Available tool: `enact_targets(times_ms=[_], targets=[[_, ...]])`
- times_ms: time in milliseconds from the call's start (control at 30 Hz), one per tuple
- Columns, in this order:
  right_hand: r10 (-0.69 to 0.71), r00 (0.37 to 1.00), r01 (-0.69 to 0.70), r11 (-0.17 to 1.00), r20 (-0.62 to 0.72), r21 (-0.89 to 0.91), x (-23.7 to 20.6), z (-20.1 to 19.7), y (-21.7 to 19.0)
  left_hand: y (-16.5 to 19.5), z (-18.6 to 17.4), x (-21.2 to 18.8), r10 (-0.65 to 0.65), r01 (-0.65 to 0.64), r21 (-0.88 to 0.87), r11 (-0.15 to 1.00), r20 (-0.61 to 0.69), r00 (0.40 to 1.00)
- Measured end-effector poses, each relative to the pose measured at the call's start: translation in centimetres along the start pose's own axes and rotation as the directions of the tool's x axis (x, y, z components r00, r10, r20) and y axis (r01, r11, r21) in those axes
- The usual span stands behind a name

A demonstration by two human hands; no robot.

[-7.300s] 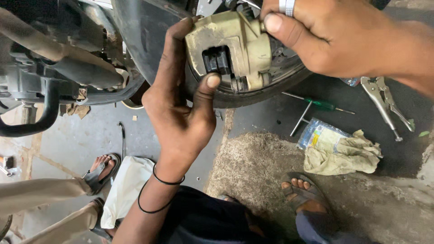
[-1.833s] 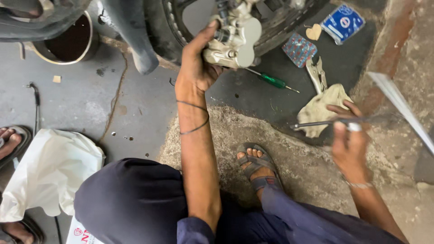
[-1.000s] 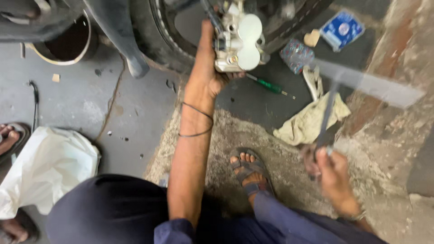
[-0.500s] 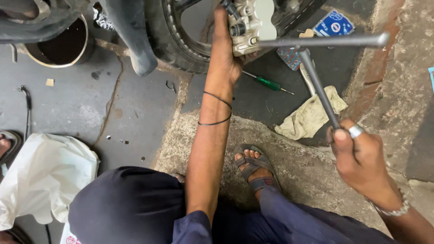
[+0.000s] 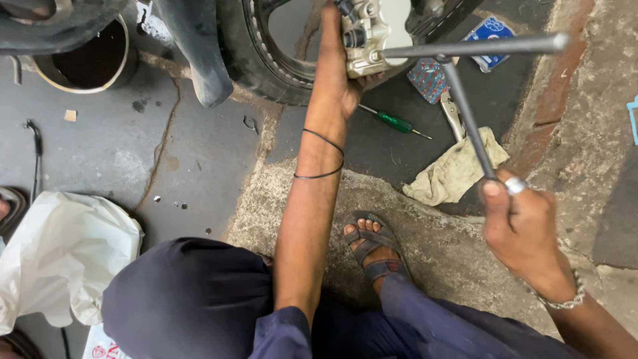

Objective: The person removes brake pads from a motorcycle brake caliper, inserts new pads, and reassembles the caliper using a T-handle hex key. The person then mounts the caliper onto the motorcycle's front wheel and tightens the mounting bolts.

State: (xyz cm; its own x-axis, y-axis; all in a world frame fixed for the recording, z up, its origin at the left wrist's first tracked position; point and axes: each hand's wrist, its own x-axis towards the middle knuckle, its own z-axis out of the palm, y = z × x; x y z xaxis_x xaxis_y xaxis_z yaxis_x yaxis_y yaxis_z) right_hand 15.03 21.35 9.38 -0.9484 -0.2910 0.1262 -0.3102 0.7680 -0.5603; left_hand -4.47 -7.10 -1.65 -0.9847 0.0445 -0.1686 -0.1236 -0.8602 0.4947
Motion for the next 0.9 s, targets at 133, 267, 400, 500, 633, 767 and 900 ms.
enact_targets(times_ms=[133, 267, 400, 500, 633, 767, 900], targets=[[-0.076, 0.969, 0.188, 0.846, -0.235, 0.5, 0.4, 0.2, -0.7, 0.0, 0.2, -0.2, 0.041, -0.039, 0.044, 0.998, -0.061, 0.997], [0.04, 0.998, -0.041, 0.999, 0.054, 0.02, 0.9, 0.8, -1.8, 0.1, 0.7, 0.0, -0.018, 0.018, -0.008, 1.0, -0.07, 0.997], [0.05, 0.999, -0.048, 0.992, -0.016, 0.117, 0.4, 0.6, -2.6, 0.4, 0.4, 0.3, 0.001, -0.001, 0.003, 1.0, -0.058, 0.998], [-0.014, 0.989, 0.055, 0.959, -0.148, 0.279, 0.2, 0.3, -2.7, 0.2, -0.2, -0.1, 0.037, -0.035, 0.043, 0.998, -0.049, 0.998], [0.167, 0.981, -0.167, 0.986, 0.095, -0.014, 1.0, 0.7, -2.2, 0.1, 0.0, 0.0, 0.058, -0.057, 0.038, 0.998, -0.037, 0.998], [0.01, 1.0, -0.009, 0.999, -0.023, 0.045, 1.2, 1.3, -2.3, 0.2, 0.4, 0.1, 0.043, -0.043, -0.01, 0.999, -0.07, 0.997], [-0.019, 0.996, 0.022, 0.999, -0.088, 0.033, 0.8, 1.2, -2.4, 0.2, 0.1, -0.2, 0.019, -0.016, 0.058, 0.998, -0.047, 0.999]])
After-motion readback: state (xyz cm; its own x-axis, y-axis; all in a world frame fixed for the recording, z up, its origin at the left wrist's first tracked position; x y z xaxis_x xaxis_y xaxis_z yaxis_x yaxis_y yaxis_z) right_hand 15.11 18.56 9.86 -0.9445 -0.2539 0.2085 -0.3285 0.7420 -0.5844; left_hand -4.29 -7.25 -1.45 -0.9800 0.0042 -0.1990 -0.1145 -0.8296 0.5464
